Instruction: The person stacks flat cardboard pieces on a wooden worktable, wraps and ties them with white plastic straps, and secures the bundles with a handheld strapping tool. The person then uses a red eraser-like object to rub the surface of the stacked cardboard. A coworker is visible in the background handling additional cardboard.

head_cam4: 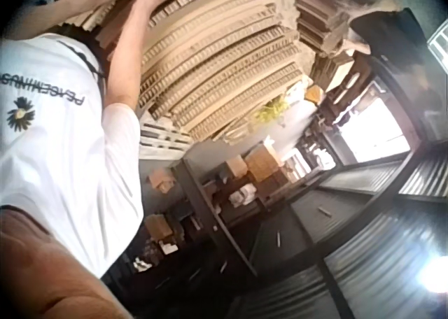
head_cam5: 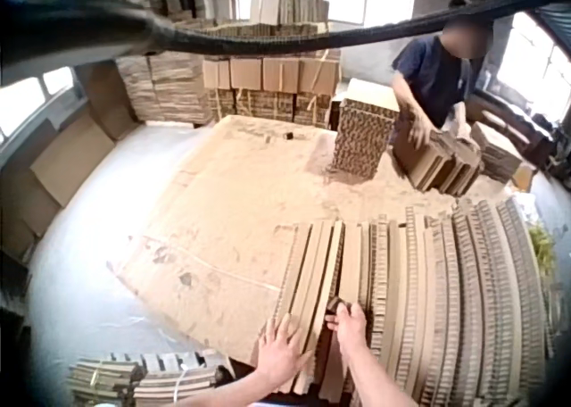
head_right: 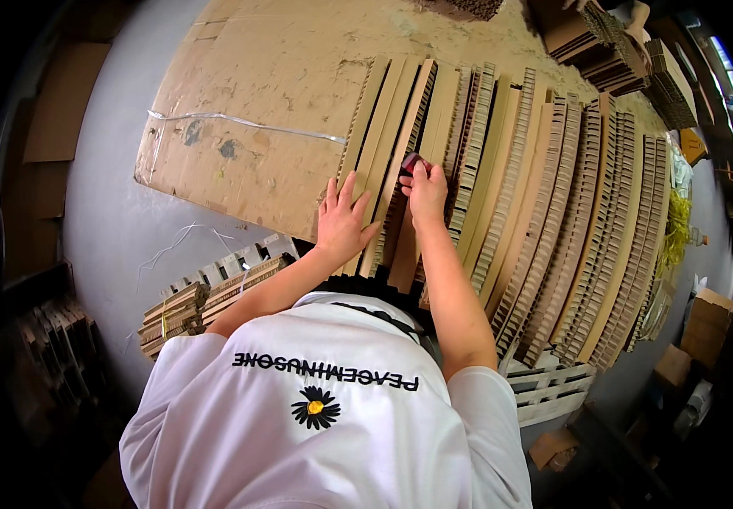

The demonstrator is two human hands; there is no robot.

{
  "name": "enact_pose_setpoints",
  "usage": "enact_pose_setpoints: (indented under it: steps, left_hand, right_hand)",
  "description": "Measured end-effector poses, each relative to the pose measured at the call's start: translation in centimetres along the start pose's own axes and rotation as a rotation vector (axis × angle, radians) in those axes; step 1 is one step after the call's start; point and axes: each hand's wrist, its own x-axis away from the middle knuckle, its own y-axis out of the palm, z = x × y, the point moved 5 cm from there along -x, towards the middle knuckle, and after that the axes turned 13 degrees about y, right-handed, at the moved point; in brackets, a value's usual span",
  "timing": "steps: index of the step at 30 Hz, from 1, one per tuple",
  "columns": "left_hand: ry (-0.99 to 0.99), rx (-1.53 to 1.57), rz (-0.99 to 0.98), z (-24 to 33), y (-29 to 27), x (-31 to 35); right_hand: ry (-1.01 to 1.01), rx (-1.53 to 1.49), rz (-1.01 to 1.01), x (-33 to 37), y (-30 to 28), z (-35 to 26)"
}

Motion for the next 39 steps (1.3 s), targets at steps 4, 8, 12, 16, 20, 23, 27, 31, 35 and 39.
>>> enact_pose_setpoints:
  steps: [4, 8, 12, 16, 20, 23, 27, 31, 35, 39]
  left_hand:
    - [-0.045, -0.005, -0.015, 0.3, 0.3, -0.1]
    - [-0.074, 0.009, -0.006, 0.3, 0.6, -0.4]
    - [-0.09, -0.019, 0.039, -1.2, 0.2, -0.6]
    - [-0.088, -0.006, 0.065, -2.6, -0.2, -0.8]
    - [-0.099, -0.048, 0.107, -4.2, -1.4, -0.7]
    - [0.003, -0.17, 0.203, -4.6, -2.7, -0.7]
    - [0.207, -0.012, 0.311, 0.4, -3.4, -1.3]
    - [0.06, 0.236, 0.047, 6.0, 0.8, -1.5]
    - [0.008, 0.266, -0.098, 8.0, 2.3, -2.3]
    - [-0.037, 0.269, -0.105, 8.9, 2.6, -2.6]
  right_hand:
    - [-0.064, 0.04, 0.011, 1.4, 0.8, -0.5]
    - [-0.236, 0.502, 0.241, 1.6, 0.8, -0.2]
    - [-0.226, 0.462, 0.206, 0.6, 0.7, 0.3]
    - [-0.028, 0.094, 0.089, 0.4, 2.9, 1.4]
    - [0.014, -0.121, -0.028, 0.0, 6.5, 2.2]
    - [0.015, -0.07, -0.05, 1.8, 6.0, 0.2]
    - [-0.191, -0.018, -0.015, 3.0, 0.2, -2.5]
    - [-0.104, -0.075, 0.168, 2.4, -5.9, -2.5]
    - [-0.031, -0.053, 0.204, 3.2, -7.0, -0.5]
    - [-0.068, -0.05, 0.22, 3.9, -6.7, -0.1]
